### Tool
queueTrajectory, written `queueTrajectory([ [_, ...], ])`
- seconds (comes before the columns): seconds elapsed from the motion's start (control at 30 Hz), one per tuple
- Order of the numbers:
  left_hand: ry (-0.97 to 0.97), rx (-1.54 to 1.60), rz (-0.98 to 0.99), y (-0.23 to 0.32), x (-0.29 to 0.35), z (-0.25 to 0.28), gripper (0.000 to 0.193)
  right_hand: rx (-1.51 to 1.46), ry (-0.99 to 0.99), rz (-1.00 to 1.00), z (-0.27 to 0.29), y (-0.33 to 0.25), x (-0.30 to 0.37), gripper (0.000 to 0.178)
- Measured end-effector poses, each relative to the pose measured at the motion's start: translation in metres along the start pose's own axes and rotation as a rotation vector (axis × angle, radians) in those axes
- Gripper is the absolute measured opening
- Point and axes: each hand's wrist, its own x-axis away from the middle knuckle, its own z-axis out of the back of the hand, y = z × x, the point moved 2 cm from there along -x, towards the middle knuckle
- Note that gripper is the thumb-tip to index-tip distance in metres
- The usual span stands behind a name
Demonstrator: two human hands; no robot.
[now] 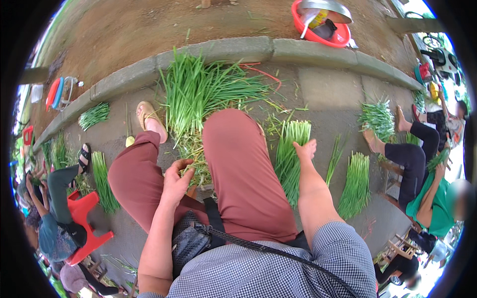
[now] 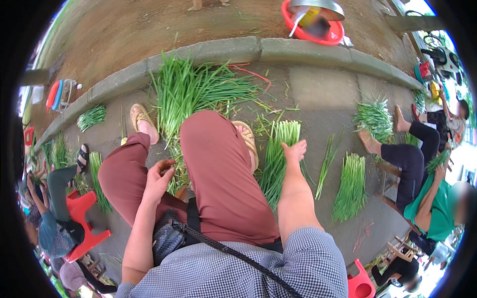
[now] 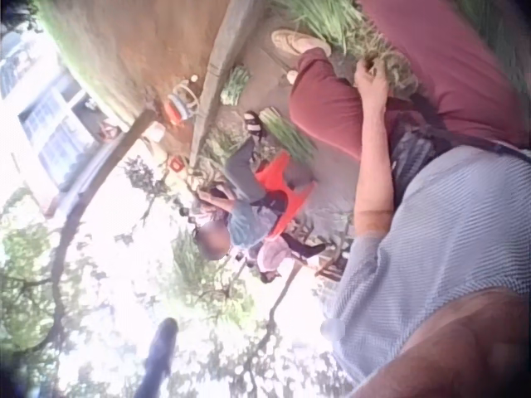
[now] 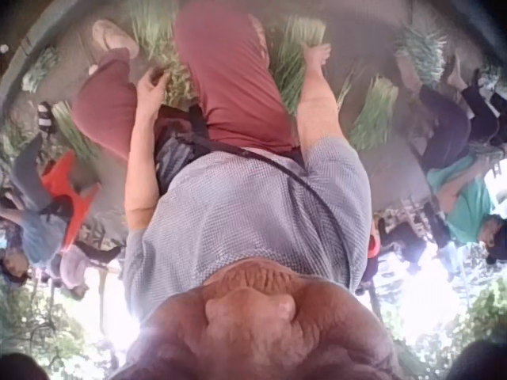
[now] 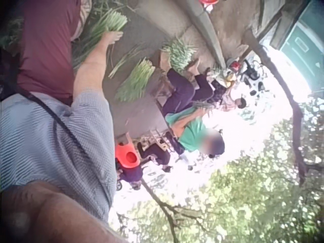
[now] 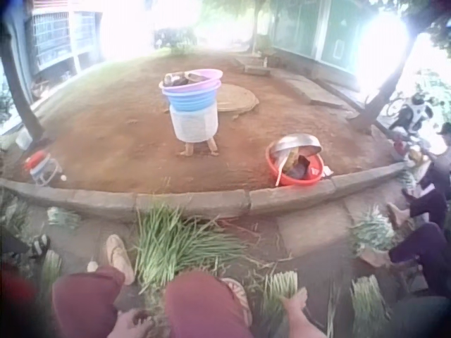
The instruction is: The person cleans and sorts green plant stalks by hand, peeling away dry outer layers and organizing them into a bundle while seated outdoors.
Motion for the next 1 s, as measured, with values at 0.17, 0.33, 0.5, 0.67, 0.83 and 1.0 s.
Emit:
queueTrajectory([
  [0.17,0.007,-0.035,-0.028,-0.004,-0.003,-0.001,0.028,0.032,-0.128,-0.067,-0.033,0.007,0.004,0.103],
  [0.33,0.001,-0.087,-0.052,0.006,-0.002,0.000,0.028,0.188,-0.250,-0.014,-0.055,0.016,-0.036,0.107],
  [0.5,-0.085,0.074,0.019,0.007,-0.003,-0.002,0.023,0.279,-0.495,0.077,-0.022,0.018,-0.058,0.116],
  [0.67,0.166,0.033,-0.208,0.023,0.006,0.010,0.040,0.306,-0.132,0.058,0.030,-0.038,-0.005,0.096],
  [0.83,0.152,-0.231,-0.470,0.060,-0.004,0.053,0.050,0.288,-0.112,0.561,0.042,-0.088,-0.033,0.078],
  [1.0,0.165,-0.114,-0.501,0.107,-0.045,0.109,0.038,0.363,-0.276,0.970,0.072,-0.226,0.002,0.056],
])
